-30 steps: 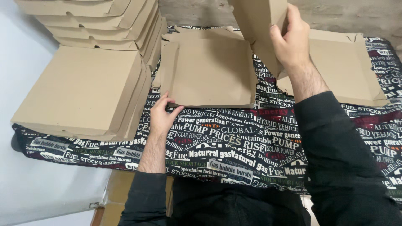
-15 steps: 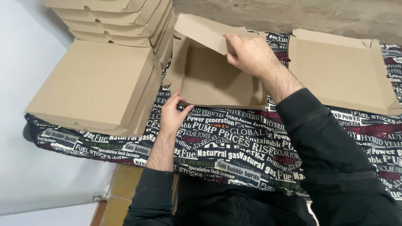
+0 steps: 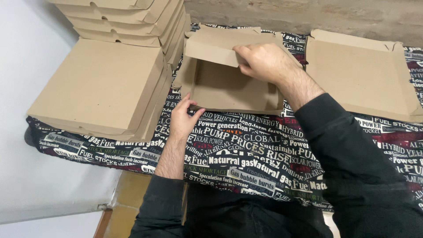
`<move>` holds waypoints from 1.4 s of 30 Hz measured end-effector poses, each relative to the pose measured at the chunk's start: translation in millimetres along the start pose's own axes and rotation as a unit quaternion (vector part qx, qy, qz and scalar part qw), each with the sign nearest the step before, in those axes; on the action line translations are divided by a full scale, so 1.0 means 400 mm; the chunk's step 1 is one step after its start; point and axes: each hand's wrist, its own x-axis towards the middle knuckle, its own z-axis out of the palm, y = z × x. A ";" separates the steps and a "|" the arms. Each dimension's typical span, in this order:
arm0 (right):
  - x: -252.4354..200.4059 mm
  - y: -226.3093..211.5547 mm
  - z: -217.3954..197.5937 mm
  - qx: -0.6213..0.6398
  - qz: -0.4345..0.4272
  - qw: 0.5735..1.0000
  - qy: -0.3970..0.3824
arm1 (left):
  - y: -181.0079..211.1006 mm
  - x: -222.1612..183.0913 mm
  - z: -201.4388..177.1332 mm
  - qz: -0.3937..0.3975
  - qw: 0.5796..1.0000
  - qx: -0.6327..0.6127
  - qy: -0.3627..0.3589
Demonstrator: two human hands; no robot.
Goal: The person assembles cardboard pizza boxes by folding the pre-creased flaps and sides by hand on a table, handling multiple boxes in sequence.
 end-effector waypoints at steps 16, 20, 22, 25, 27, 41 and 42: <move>-0.022 -0.069 -0.031 0.044 0.028 0.997 -0.049 | -0.033 -0.001 0.018 0.031 0.999 -0.002 0.039; -0.063 -0.122 -0.046 0.082 -0.034 0.995 -0.049 | -0.004 0.000 0.011 -0.055 0.993 -0.103 0.009; -0.082 -0.152 -0.028 0.083 -0.062 0.993 -0.049 | 0.015 0.000 0.011 -0.063 0.988 -0.142 0.024; -0.111 -0.172 0.078 0.070 -0.085 0.994 -0.019 | 0.016 -0.005 0.005 -0.076 0.987 -0.140 0.016; -0.121 -0.170 0.147 0.056 -0.094 0.994 0.004 | 0.035 -0.003 -0.004 -0.082 0.987 -0.137 0.009; -0.165 -0.188 0.306 -0.028 -0.114 0.979 0.167 | 0.057 0.002 -0.016 -0.048 0.994 -0.099 -0.005; -0.163 -0.197 0.294 -0.022 -0.105 0.980 0.169 | 0.068 0.003 -0.019 -0.053 0.993 -0.102 -0.007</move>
